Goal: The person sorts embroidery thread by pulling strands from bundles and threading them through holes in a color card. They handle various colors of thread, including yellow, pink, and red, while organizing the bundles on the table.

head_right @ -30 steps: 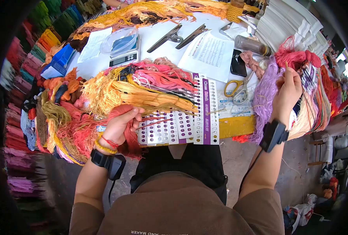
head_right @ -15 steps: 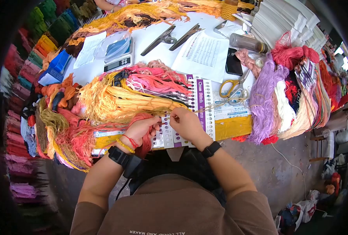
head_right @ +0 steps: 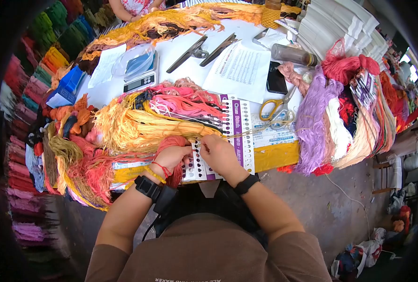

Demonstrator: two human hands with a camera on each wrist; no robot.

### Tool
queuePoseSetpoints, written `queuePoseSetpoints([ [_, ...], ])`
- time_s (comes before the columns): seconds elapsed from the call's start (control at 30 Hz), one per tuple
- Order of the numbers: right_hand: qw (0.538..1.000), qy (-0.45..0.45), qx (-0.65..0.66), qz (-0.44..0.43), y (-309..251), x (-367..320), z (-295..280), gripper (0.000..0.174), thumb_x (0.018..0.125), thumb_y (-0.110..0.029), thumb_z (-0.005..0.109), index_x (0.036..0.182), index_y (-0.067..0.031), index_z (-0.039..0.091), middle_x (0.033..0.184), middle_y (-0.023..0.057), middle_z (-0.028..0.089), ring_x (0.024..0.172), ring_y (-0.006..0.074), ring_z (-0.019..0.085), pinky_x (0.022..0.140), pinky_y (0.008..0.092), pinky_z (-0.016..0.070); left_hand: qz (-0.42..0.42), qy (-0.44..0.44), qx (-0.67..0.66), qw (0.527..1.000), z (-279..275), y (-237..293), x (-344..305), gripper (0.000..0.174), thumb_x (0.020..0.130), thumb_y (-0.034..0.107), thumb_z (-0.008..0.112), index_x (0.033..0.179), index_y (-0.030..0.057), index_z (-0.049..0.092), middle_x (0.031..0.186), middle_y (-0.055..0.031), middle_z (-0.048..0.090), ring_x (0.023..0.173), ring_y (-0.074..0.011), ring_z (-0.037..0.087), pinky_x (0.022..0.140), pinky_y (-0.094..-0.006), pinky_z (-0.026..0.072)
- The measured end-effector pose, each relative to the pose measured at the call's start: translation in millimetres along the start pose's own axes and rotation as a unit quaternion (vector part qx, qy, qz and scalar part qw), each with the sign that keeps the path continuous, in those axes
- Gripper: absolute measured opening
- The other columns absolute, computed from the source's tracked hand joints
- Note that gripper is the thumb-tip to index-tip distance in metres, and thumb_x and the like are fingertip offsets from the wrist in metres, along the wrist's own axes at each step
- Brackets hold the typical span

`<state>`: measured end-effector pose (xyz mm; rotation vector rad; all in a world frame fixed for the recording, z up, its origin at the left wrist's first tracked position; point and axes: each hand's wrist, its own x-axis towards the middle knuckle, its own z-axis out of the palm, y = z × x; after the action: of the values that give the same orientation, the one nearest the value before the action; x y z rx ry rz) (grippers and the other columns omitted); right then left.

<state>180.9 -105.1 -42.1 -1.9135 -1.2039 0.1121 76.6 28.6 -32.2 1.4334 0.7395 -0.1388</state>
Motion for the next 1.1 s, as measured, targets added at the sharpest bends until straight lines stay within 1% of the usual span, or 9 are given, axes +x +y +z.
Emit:
queuePoseSetpoints([
  [0.47,0.999,0.005,-0.028,-0.045,-2,-2,1,0.010,0.073,-0.013,0.059,0.082,-0.0086,0.055,0.076,0.0097,0.056,0.068,0.0295,0.057,0.057,0.0384,0.0458,-0.052,-0.036,0.035,0.997,-6,4,11,0.020,0.083,0.018,0.048,0.072,0.0046,0.057,0.058,-0.0009,0.052,0.048,-0.0084,0.047,0.045,-0.0216,0.0350],
  [0.67,0.999,-0.009,-0.022,-0.041,-3,-2,0,0.012,0.074,-0.014,0.059,0.084,-0.0089,0.056,0.077,0.0094,0.057,0.069,0.0294,0.058,0.058,0.0386,0.0462,-0.052,0.013,0.037,0.998,0,7,4,0.018,0.081,0.018,0.049,0.071,0.0053,0.057,0.057,-0.0005,0.052,0.047,-0.0087,0.046,0.043,-0.0222,0.0341],
  [0.77,1.000,-0.006,-0.001,-0.027,-3,-3,-1,0.013,0.074,-0.014,0.058,0.085,-0.0082,0.055,0.078,0.0101,0.057,0.070,0.0297,0.058,0.059,0.0389,0.0465,-0.006,0.016,0.051,0.999,-1,9,-9,0.018,0.082,0.020,0.049,0.073,0.0069,0.058,0.059,0.0002,0.052,0.048,-0.0079,0.045,0.044,-0.0210,0.0328],
  [0.83,0.999,0.002,-0.026,-0.031,-2,-3,2,0.014,0.074,-0.014,0.058,0.087,-0.0076,0.055,0.079,0.0109,0.057,0.070,0.0299,0.058,0.059,0.0390,0.0467,0.081,0.041,0.013,0.996,-15,3,-15,0.018,0.083,0.021,0.049,0.073,0.0087,0.058,0.061,0.0014,0.051,0.049,-0.0072,0.044,0.045,-0.0199,0.0312],
  [0.9,0.999,-0.007,-0.036,-0.030,-2,-3,3,0.014,0.075,-0.013,0.057,0.087,-0.0074,0.055,0.080,0.0111,0.057,0.070,0.0300,0.058,0.059,0.0388,0.0469,0.050,0.022,-0.017,0.998,-24,13,-32,0.017,0.084,0.021,0.050,0.076,0.0082,0.057,0.059,0.0018,0.048,0.050,-0.0063,0.041,0.046,-0.0186,0.0293],
  [0.97,0.998,-0.016,-0.047,-0.031,-1,-2,3,0.014,0.075,-0.013,0.057,0.087,-0.0073,0.056,0.080,0.0114,0.057,0.070,0.0300,0.058,0.060,0.0387,0.0471,0.053,-0.064,-0.215,0.973,-25,21,-47,0.014,0.085,0.021,0.051,0.083,0.0078,0.056,0.060,0.0011,0.047,0.050,-0.0058,0.037,0.045,-0.0189,0.0276],
  [1.0,0.998,-0.011,-0.051,-0.038,0,-2,3,0.013,0.075,-0.013,0.057,0.087,-0.0068,0.056,0.080,0.0114,0.057,0.070,0.0294,0.058,0.059,0.0379,0.0468,0.080,-0.090,-0.270,0.955,-24,20,-52,0.018,0.086,0.023,0.051,0.092,0.0070,0.058,0.058,0.0014,0.045,0.049,-0.0056,0.037,0.044,-0.0187,0.0248],
  [1.03,0.997,-0.007,-0.057,-0.046,0,-2,3,0.012,0.076,-0.012,0.057,0.087,-0.0063,0.056,0.080,0.0115,0.056,0.069,0.0288,0.058,0.059,0.0371,0.0465,0.080,-0.089,-0.271,0.955,-24,21,-53,0.018,0.086,0.023,0.051,0.092,0.0070,0.058,0.058,0.0014,0.045,0.049,-0.0056,0.037,0.044,-0.0187,0.0248],
  [1.1,1.000,-0.009,0.014,-0.021,-1,-3,-1,0.011,0.077,-0.011,0.057,0.086,-0.0057,0.056,0.079,0.0114,0.056,0.068,0.0278,0.057,0.058,0.0360,0.0459,0.061,-0.164,-0.289,0.941,-21,23,-54,0.030,0.089,0.025,0.047,0.113,0.0077,0.051,0.072,-0.0002,0.051,0.051,-0.0055,0.036,0.046,-0.0183,0.0268],
])
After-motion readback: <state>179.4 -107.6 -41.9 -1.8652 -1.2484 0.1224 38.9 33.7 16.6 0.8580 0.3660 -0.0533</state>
